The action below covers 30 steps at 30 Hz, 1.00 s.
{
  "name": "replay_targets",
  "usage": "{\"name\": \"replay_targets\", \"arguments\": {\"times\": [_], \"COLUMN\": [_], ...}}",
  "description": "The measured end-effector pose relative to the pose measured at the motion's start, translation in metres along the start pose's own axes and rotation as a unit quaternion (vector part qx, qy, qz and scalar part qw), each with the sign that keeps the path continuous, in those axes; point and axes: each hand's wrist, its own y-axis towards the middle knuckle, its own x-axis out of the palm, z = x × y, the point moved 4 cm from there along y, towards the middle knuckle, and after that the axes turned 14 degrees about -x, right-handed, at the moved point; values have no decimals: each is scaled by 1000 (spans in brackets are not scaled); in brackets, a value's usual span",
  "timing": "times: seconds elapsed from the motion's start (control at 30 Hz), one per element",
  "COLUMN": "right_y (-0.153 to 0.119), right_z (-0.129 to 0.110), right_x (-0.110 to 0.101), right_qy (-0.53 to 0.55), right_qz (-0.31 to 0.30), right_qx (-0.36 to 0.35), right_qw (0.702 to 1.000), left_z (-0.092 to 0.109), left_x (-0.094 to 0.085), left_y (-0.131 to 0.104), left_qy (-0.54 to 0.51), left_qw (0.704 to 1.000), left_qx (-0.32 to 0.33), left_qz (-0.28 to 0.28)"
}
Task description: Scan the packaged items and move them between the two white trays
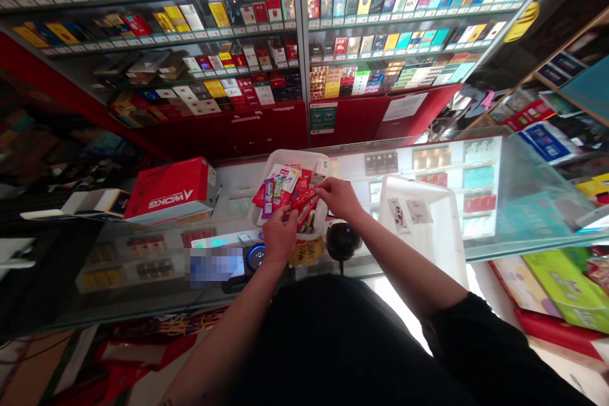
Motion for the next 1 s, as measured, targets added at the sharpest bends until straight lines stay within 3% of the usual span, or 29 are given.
{"name": "replay_targets", "arguments": {"times": [0.13, 0.23, 0.4, 0.57, 0.83, 1.0], "right_y": [-17, -32, -55, -79, -120, -135], "right_z": [0, -1, 3, 20, 54, 71], "right_x": [-8, -14, -27, -40, -41, -30], "right_qy": [37, 47, 23, -20, -28, -58], "right_qz": [43, 63, 91, 107, 53, 14], "right_qx": [3, 5, -33, -36, -25, -8], "right_qw": [998, 997, 995, 993, 998, 998], "left_z": [4, 12, 30, 39, 30, 24], "left_x": [8, 13, 20, 36, 60, 67], "left_y": [2, 3, -1, -10, -14, -14], "left_qy": [-116, -133, -21, 119, 208, 243], "left_qw": [992, 990, 996, 967, 935, 921], "left_qx": [-39, -35, 79, 209, 228, 242], "left_qz": [-7, -10, -45, -88, -173, -185]}}
